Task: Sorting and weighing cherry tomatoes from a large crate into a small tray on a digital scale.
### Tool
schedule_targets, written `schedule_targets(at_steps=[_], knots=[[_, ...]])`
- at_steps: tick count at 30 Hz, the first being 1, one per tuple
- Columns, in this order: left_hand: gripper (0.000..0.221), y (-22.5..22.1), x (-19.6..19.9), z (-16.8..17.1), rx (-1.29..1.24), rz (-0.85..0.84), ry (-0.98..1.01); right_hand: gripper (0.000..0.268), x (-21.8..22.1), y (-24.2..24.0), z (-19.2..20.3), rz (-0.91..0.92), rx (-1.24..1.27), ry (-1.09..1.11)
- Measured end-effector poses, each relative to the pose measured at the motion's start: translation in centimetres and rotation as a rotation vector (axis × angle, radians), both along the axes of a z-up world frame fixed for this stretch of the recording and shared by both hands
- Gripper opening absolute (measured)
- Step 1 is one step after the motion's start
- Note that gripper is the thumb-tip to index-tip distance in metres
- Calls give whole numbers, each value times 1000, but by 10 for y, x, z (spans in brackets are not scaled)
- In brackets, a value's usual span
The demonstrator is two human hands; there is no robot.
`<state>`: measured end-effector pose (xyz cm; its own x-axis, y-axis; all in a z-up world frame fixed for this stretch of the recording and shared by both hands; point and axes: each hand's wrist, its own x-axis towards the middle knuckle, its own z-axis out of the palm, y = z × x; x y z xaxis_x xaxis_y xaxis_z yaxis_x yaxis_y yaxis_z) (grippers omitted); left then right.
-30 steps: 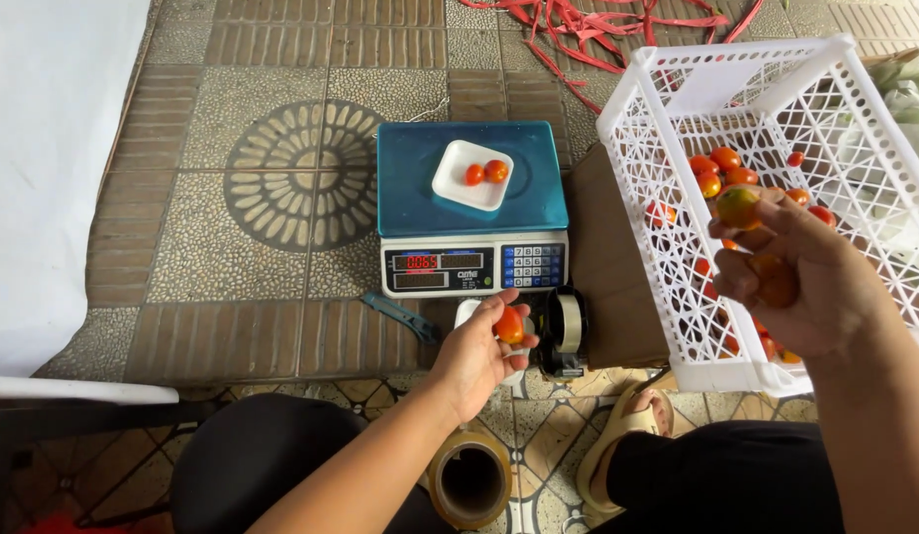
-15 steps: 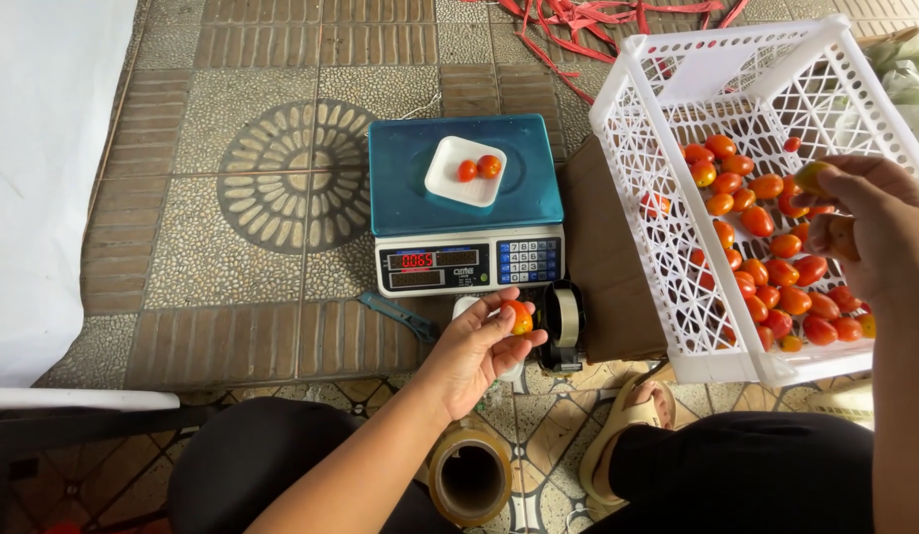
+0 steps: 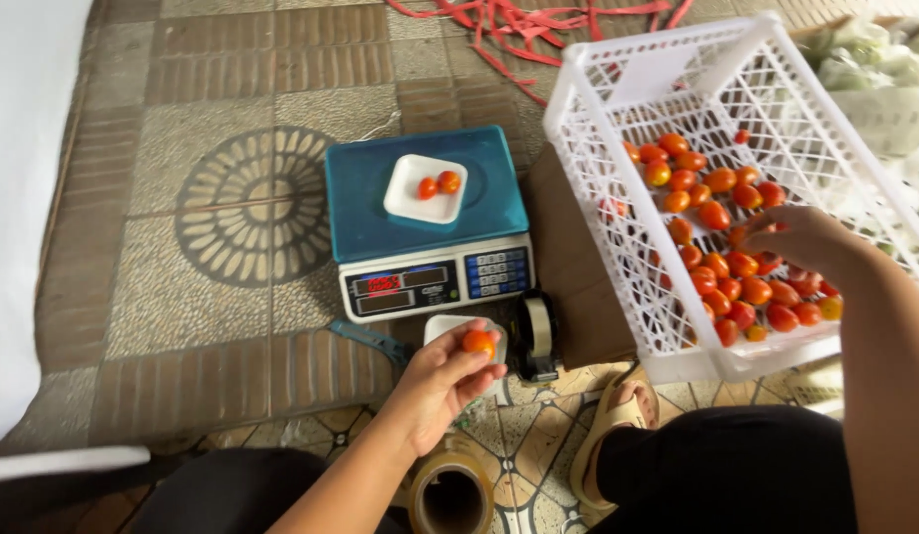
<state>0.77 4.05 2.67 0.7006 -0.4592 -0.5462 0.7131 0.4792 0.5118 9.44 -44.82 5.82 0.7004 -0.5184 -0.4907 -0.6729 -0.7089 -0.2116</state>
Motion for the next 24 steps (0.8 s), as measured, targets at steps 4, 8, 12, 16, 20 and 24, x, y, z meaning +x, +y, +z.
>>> schedule_targets(at_steps=[4,8,12,16,20,24], knots=[[50,-1,-3,-22,75,-24,54,44,7,-28,-18,-67,-82,-121],[43,-5,-1,-37,26,40,95,27,20,-24,-42,85,-75,-47],[48,-10,2,-38,29,27,179,28,22,32,-31,396,-170,183],[47,-16,4,-41,85,6,202,27,24,43,-28,391,-136,216],[48,-15,4,-49,126,-1,215,38,22,48,-16,326,-18,218],[48,-14,2,-52,149,9,232,30,18,40,-17,317,24,212]])
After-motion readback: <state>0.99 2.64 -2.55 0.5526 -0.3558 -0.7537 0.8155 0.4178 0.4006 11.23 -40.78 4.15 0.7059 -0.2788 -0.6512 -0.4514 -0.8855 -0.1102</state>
